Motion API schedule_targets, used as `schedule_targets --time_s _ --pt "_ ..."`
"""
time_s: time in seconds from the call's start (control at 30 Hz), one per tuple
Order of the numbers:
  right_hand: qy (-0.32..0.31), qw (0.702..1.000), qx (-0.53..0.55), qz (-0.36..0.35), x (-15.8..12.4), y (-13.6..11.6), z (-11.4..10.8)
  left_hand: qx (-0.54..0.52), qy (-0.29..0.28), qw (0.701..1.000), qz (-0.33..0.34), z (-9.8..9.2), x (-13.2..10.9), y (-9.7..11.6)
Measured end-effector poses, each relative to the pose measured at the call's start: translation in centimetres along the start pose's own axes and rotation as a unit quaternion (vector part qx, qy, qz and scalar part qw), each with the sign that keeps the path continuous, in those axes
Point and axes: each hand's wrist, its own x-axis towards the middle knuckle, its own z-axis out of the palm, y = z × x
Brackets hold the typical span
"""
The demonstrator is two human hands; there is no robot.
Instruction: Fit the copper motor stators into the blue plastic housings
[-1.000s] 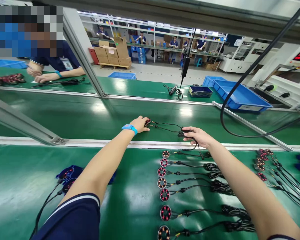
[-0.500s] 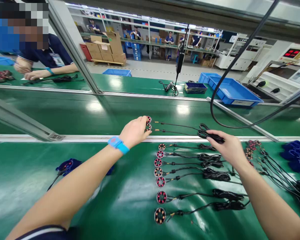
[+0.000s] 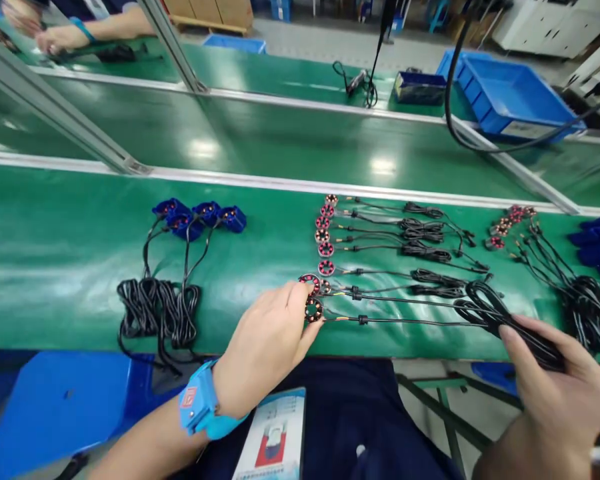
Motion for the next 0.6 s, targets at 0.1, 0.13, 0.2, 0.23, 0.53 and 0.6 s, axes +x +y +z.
schedule_targets --time_s 0.1,0.13,0.2,0.23,0.53,0.6 --pt "-0.070 0.996 -0.046 0.006 -1.0 1.4 -0.9 -0.016 -0.055 0.998 -0.012 1.7 -1.6 0.9" --pt "-0.093 0.994 -0.058 0.005 -1.3 1.9 -1.1 -0.017 -0.069 0.997 -0.012 2.3 -2.0 1.2" --pt "-0.128 0.990 -0.065 -0.011 -2.0 3.1 -0.9 -0.018 -0.096 0.995 -0.010 3.3 -2.6 1.6" --pt "-0.134 0.989 -0.061 -0.026 -2.2 3.7 -0.5 -0.018 -0.106 0.994 -0.010 3.7 -2.7 1.8" --pt "-0.087 0.983 -0.037 -0.159 -1.6 8.0 5.0 -0.012 -0.070 0.997 -0.016 5.3 -1.8 2.3" --pt "-0.076 0.986 -0.051 -0.136 -1.7 7.9 5.4 -0.011 -0.054 0.998 -0.016 5.4 -1.8 2.2"
